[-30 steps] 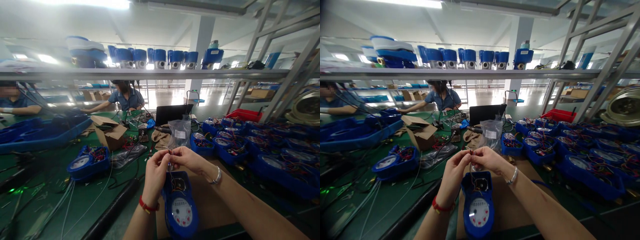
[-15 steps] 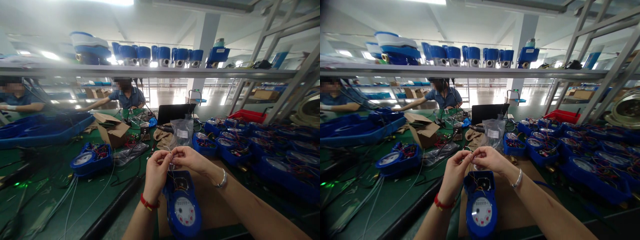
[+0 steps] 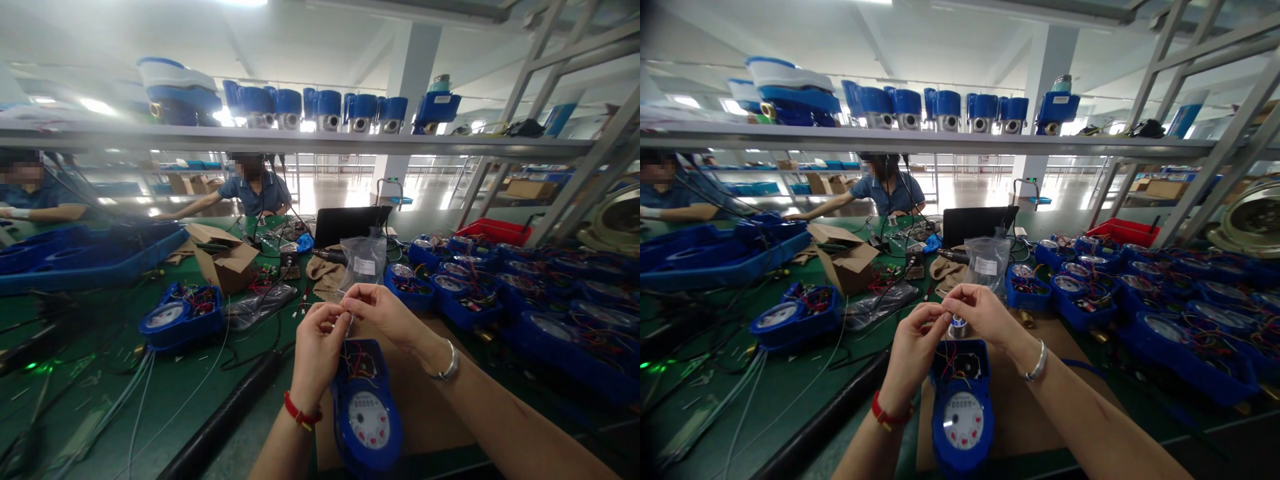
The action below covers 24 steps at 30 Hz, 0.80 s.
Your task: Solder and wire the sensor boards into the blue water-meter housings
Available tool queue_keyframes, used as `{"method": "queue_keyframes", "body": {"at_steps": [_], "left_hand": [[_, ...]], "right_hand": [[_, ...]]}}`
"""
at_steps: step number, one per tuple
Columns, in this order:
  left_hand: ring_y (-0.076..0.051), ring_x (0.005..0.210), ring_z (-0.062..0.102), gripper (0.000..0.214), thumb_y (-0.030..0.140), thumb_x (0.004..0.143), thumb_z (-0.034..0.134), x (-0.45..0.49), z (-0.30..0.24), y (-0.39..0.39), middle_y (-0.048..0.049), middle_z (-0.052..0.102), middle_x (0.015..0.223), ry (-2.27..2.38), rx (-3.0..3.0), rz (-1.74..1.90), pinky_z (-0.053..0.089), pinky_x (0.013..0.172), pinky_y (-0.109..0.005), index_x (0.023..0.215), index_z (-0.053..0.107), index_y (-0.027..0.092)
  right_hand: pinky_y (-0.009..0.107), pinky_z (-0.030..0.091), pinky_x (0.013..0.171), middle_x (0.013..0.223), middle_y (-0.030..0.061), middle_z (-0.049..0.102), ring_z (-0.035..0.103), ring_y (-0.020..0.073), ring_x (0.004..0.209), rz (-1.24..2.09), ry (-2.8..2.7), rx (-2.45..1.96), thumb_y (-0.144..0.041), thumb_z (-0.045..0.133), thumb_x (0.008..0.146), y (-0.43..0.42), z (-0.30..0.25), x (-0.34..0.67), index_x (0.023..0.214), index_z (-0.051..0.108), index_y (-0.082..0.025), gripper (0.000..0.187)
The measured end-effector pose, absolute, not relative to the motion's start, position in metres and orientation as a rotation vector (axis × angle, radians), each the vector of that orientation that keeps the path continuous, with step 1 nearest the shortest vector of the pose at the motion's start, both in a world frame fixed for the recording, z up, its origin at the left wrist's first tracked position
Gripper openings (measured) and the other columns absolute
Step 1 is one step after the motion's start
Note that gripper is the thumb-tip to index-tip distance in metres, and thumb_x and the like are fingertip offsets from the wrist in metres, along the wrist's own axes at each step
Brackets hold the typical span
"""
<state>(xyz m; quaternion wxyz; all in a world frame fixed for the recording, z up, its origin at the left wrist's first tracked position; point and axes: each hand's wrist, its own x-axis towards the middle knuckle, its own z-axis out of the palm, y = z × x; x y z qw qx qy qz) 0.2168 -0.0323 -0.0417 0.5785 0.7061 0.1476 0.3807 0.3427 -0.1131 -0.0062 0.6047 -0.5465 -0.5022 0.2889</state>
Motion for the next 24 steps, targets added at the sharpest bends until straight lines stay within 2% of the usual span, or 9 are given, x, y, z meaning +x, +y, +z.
{"method": "queue_keyframes", "body": {"at_steps": [6, 11, 15, 18, 24], "left_hand": [[-0.013, 0.073, 0.058, 0.020, 0.034, 0.084, 0.061, 0.211, -0.044, -0.033, -0.0035, 0.060, 0.085, 0.389, 1.692, 0.837, 0.045, 0.063, -0.023, 0.083, 0.068, 0.015], [-0.013, 0.069, 0.055, 0.020, 0.034, 0.084, 0.061, 0.204, -0.055, -0.036, -0.0029, 0.061, 0.080, 0.412, 1.734, 0.760, 0.042, 0.062, -0.024, 0.078, 0.066, 0.016], [-0.014, 0.071, 0.054, 0.019, 0.032, 0.084, 0.061, 0.201, -0.067, -0.039, -0.0024, 0.061, 0.078, 0.423, 1.798, 0.735, 0.040, 0.064, -0.025, 0.075, 0.066, 0.017], [-0.016, 0.075, 0.057, 0.022, 0.037, 0.086, 0.060, 0.198, -0.069, -0.036, -0.0035, 0.066, 0.080, 0.423, 1.706, 0.699, 0.043, 0.068, -0.025, 0.082, 0.069, 0.017], [-0.014, 0.081, 0.059, 0.022, 0.038, 0.089, 0.057, 0.190, -0.043, -0.032, -0.0014, 0.067, 0.084, 0.406, 1.594, 0.921, 0.045, 0.073, -0.023, 0.085, 0.064, 0.018]], "right_hand": [[0.026, 0.038, 0.061, 0.065, -0.0022, 0.054, 0.047, 0.0120, 0.063, 0.611, -1.089, -1.242, -0.046, 0.077, 0.076, -0.109, -0.006, 0.341, 0.070, 0.061, -0.016, 0.034], [0.025, 0.038, 0.058, 0.065, -0.0024, 0.053, 0.045, 0.0117, 0.062, 0.617, -1.046, -1.196, -0.047, 0.077, 0.075, -0.110, -0.009, 0.338, 0.072, 0.061, -0.017, 0.034], [0.024, 0.040, 0.063, 0.070, -0.0019, 0.054, 0.046, 0.0116, 0.068, 0.588, -1.024, -1.168, -0.044, 0.078, 0.076, -0.111, -0.011, 0.340, 0.074, 0.064, -0.017, 0.030], [0.025, 0.040, 0.065, 0.070, -0.0015, 0.055, 0.047, 0.0119, 0.068, 0.599, -1.028, -1.177, -0.043, 0.078, 0.076, -0.112, -0.010, 0.342, 0.074, 0.065, -0.017, 0.030], [0.026, 0.039, 0.063, 0.069, -0.0007, 0.057, 0.047, 0.0125, 0.066, 0.613, -1.050, -1.219, -0.044, 0.078, 0.075, -0.116, -0.006, 0.340, 0.075, 0.067, -0.016, 0.030]]}}
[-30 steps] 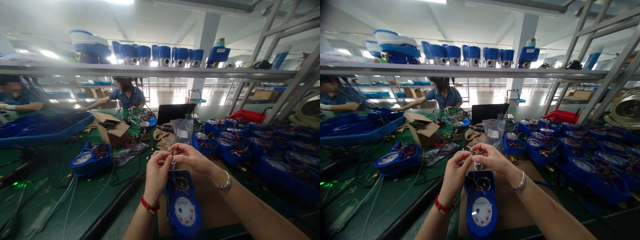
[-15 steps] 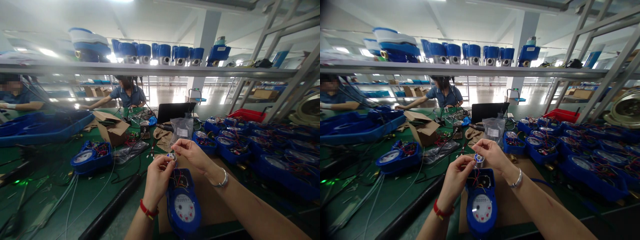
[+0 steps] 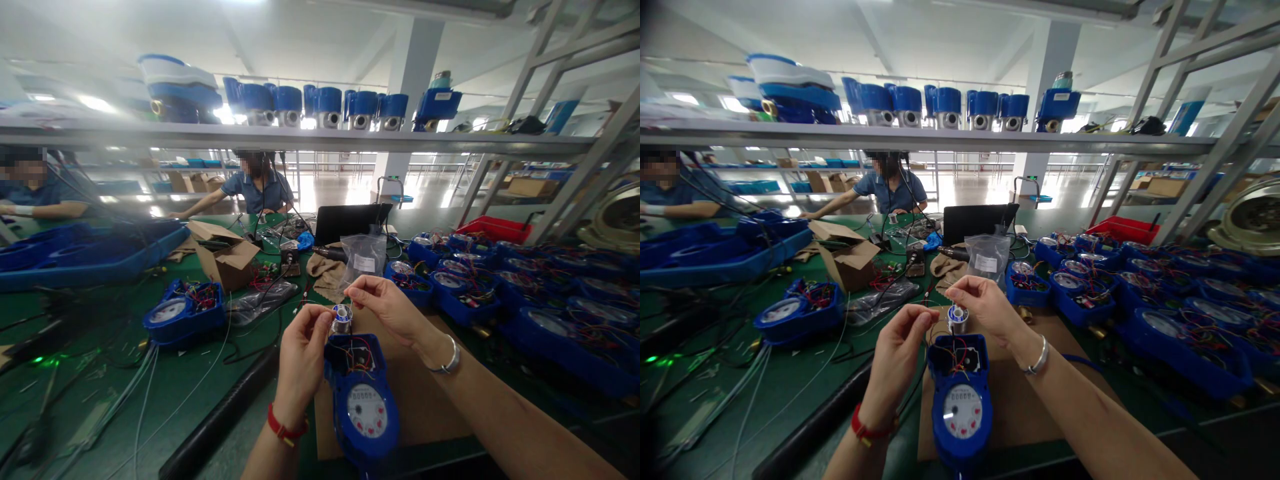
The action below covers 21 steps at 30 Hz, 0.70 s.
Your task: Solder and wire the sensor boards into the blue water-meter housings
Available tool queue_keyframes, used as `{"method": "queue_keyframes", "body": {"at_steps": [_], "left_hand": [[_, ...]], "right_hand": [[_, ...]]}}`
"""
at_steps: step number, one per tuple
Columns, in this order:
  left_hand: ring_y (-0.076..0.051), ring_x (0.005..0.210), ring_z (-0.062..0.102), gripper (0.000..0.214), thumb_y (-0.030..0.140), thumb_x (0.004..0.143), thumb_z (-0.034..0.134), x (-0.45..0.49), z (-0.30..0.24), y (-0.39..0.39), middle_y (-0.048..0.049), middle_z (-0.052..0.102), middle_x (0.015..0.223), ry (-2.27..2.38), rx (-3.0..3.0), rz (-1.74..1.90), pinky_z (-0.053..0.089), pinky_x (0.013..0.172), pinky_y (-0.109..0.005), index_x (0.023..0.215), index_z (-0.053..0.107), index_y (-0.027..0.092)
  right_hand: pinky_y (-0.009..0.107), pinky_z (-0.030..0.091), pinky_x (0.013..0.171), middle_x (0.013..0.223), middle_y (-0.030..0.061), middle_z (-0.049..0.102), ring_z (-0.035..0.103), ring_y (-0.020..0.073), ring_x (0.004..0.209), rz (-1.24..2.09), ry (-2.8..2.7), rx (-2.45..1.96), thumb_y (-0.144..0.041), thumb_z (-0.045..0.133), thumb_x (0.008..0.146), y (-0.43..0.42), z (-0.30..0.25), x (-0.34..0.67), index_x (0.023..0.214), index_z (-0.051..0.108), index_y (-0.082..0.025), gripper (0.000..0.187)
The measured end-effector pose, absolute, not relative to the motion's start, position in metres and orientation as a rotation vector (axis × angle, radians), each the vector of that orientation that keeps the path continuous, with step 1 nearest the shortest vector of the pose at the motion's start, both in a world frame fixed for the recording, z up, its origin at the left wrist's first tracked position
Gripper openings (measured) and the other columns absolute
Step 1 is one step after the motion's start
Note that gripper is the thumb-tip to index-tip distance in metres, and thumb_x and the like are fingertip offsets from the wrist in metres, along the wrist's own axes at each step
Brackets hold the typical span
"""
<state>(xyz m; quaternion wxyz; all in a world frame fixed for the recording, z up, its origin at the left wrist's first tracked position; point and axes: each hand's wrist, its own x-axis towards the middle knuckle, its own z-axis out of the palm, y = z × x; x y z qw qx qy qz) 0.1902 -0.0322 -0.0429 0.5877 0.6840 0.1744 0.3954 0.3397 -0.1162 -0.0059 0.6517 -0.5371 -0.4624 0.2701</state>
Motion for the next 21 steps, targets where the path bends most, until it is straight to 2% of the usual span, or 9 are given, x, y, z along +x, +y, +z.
{"method": "queue_keyframes", "body": {"at_steps": [4, 9, 17, 21], "left_hand": [[-0.015, 0.086, 0.062, 0.022, 0.038, 0.092, 0.053, 0.193, -0.030, -0.037, -0.0009, 0.066, 0.084, 0.339, 1.551, 0.982, 0.047, 0.082, -0.026, 0.084, 0.058, 0.019], [-0.015, 0.080, 0.062, 0.023, 0.040, 0.093, 0.051, 0.201, -0.031, -0.042, -0.0003, 0.064, 0.080, 0.289, 1.478, 0.942, 0.049, 0.079, -0.029, 0.084, 0.053, 0.019], [-0.016, 0.087, 0.063, 0.020, 0.036, 0.090, 0.055, 0.207, -0.027, -0.045, -0.0050, 0.068, 0.090, 0.280, 1.574, 0.861, 0.047, 0.081, -0.028, 0.091, 0.060, 0.016], [-0.016, 0.095, 0.064, 0.027, 0.036, 0.087, 0.061, 0.201, -0.030, -0.039, -0.0043, 0.070, 0.098, 0.343, 1.519, 0.938, 0.048, 0.086, -0.028, 0.108, 0.056, 0.020]], "right_hand": [[0.026, 0.039, 0.063, 0.069, -0.0002, 0.058, 0.048, 0.0127, 0.066, 0.622, -1.055, -1.219, -0.046, 0.077, 0.076, -0.120, -0.004, 0.338, 0.079, 0.068, -0.016, 0.032], [0.026, 0.040, 0.063, 0.071, -0.0002, 0.059, 0.048, 0.0123, 0.065, 0.617, -1.044, -1.203, -0.046, 0.077, 0.076, -0.126, 0.000, 0.339, 0.079, 0.067, -0.016, 0.032], [0.025, 0.042, 0.064, 0.073, -0.0001, 0.060, 0.050, 0.0119, 0.066, 0.610, -1.035, -1.185, -0.043, 0.078, 0.075, -0.128, 0.000, 0.338, 0.079, 0.066, -0.016, 0.030], [0.026, 0.041, 0.064, 0.075, 0.0001, 0.059, 0.049, 0.0128, 0.067, 0.556, -0.998, -1.183, -0.044, 0.078, 0.073, -0.131, 0.000, 0.344, 0.081, 0.066, -0.018, 0.030]]}}
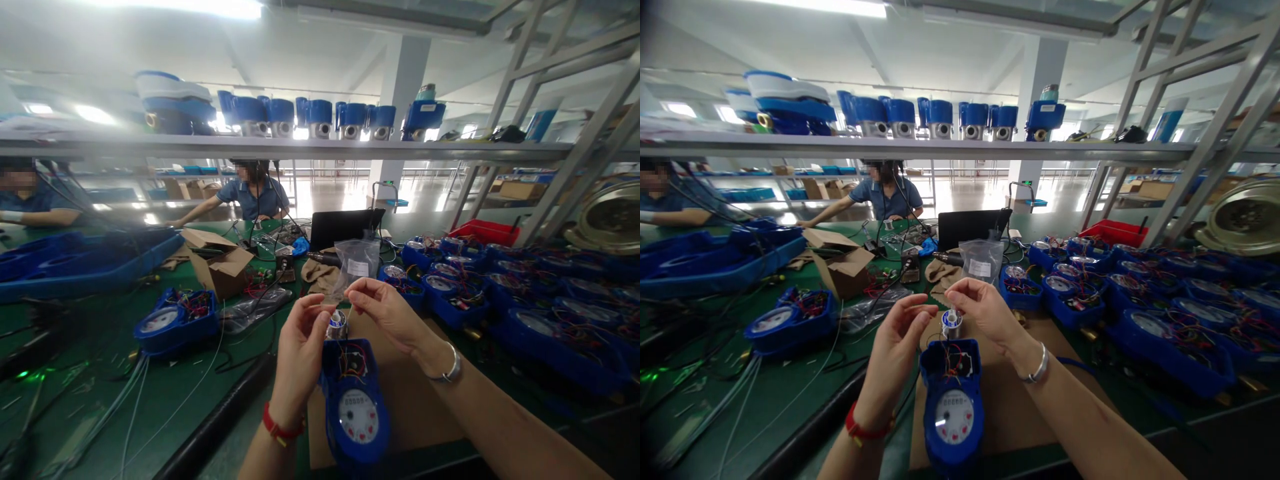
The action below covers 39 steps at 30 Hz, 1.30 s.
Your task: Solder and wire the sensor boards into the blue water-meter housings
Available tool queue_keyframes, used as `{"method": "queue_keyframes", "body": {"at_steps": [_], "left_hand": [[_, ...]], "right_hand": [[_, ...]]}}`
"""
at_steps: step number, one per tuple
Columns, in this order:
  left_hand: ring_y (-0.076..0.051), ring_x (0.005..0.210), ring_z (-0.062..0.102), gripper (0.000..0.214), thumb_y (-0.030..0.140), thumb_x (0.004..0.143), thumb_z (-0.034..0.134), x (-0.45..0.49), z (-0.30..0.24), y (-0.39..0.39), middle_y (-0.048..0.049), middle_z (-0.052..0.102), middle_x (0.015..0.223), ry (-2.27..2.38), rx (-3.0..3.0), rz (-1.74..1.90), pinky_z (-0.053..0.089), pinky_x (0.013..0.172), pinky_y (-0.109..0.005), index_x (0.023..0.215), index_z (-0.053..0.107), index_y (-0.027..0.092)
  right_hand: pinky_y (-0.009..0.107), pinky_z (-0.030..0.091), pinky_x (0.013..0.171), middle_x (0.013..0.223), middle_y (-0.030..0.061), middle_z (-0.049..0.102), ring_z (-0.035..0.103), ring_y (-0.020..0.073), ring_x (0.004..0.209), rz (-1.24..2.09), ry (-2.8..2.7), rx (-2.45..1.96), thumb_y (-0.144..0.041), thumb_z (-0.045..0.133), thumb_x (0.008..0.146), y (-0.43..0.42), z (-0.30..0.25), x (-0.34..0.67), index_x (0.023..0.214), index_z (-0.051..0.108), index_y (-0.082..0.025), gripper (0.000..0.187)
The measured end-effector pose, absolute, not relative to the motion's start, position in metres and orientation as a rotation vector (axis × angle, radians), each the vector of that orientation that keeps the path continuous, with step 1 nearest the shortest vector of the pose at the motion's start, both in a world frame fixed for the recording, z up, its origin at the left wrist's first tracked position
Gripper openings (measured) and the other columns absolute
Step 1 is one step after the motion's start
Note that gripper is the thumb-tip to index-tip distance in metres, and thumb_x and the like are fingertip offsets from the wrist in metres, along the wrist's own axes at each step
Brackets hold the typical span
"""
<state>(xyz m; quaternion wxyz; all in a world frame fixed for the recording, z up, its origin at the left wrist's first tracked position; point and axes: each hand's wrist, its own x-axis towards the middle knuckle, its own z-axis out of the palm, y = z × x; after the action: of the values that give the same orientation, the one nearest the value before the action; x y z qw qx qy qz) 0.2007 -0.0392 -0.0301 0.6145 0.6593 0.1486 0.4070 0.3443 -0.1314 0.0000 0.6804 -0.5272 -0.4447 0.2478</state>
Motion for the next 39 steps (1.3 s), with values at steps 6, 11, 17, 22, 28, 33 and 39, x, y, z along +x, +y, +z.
{"method": "queue_keyframes", "body": {"at_steps": [6, 11, 17, 22, 28, 33, 39], "left_hand": [[-0.021, 0.108, 0.060, 0.034, 0.045, 0.083, 0.062, 0.161, -0.061, -0.020, -0.0062, 0.067, 0.108, 0.626, 1.523, 0.990, 0.044, 0.098, -0.035, 0.106, 0.058, 0.020], [-0.027, 0.121, 0.052, 0.037, 0.045, 0.086, 0.051, 0.141, -0.093, -0.021, -0.0093, 0.062, 0.123, 0.721, 1.707, 0.775, 0.032, 0.110, -0.047, 0.112, 0.059, 0.020], [-0.029, 0.122, 0.052, 0.043, 0.052, 0.083, 0.057, 0.123, -0.118, -0.021, -0.0097, 0.061, 0.124, 0.760, 1.745, 0.627, 0.035, 0.109, -0.049, 0.114, 0.059, 0.022], [-0.023, 0.118, 0.052, 0.043, 0.043, 0.084, 0.063, 0.131, -0.088, -0.027, -0.0026, 0.056, 0.128, 0.617, 1.996, 0.628, 0.041, 0.102, -0.039, 0.124, 0.054, 0.033], [-0.013, 0.080, 0.052, 0.051, 0.044, 0.078, 0.071, 0.158, -0.055, -0.049, 0.0044, 0.054, 0.087, 0.418, 2.183, 0.603, 0.044, 0.077, -0.026, 0.123, 0.047, 0.035], [-0.011, 0.066, 0.050, 0.028, 0.048, 0.084, 0.063, 0.162, -0.061, -0.054, 0.0042, 0.052, 0.070, 0.624, 1.959, 0.741, 0.041, 0.063, -0.023, 0.084, 0.053, 0.021], [-0.013, 0.071, 0.055, 0.029, 0.049, 0.082, 0.065, 0.159, -0.067, -0.053, 0.0014, 0.060, 0.072, 0.660, 1.884, 0.701, 0.042, 0.065, -0.022, 0.079, 0.063, 0.020]], "right_hand": [[0.027, 0.038, 0.067, 0.078, -0.0001, 0.057, 0.046, 0.0145, 0.072, 0.361, -0.855, -1.292, -0.045, 0.072, 0.079, -0.165, -0.034, 0.366, 0.087, 0.066, -0.020, 0.027], [0.031, 0.039, 0.070, 0.081, 0.0023, 0.059, 0.049, 0.0179, 0.076, 0.449, -0.822, -1.468, -0.047, 0.068, 0.081, -0.191, -0.073, 0.364, 0.092, 0.067, -0.019, 0.030], [0.037, 0.041, 0.086, 0.098, 0.0060, 0.063, 0.055, 0.0256, 0.097, 0.493, -0.870, -1.543, -0.049, 0.062, 0.086, -0.210, -0.099, 0.351, 0.098, 0.065, -0.020, 0.031], [0.038, 0.042, 0.087, 0.102, 0.0060, 0.063, 0.056, 0.0252, 0.098, 0.513, -0.903, -1.509, -0.046, 0.060, 0.088, -0.209, -0.106, 0.348, 0.103, 0.063, -0.021, 0.029], [0.034, 0.042, 0.081, 0.093, 0.0020, 0.063, 0.056, 0.0198, 0.088, 0.436, -1.036, -1.498, -0.033, 0.058, 0.090, -0.196, -0.074, 0.341, 0.101, 0.065, -0.022, 0.017], [0.031, 0.043, 0.080, 0.091, 0.0014, 0.060, 0.057, 0.0167, 0.086, 0.455, -1.151, -1.503, -0.023, 0.059, 0.087, -0.185, -0.055, 0.336, 0.090, 0.069, -0.020, 0.010], [0.031, 0.044, 0.079, 0.090, 0.0011, 0.058, 0.055, 0.0167, 0.086, 0.487, -1.200, -1.495, -0.016, 0.061, 0.082, -0.172, -0.052, 0.338, 0.090, 0.070, -0.020, 0.012]]}}
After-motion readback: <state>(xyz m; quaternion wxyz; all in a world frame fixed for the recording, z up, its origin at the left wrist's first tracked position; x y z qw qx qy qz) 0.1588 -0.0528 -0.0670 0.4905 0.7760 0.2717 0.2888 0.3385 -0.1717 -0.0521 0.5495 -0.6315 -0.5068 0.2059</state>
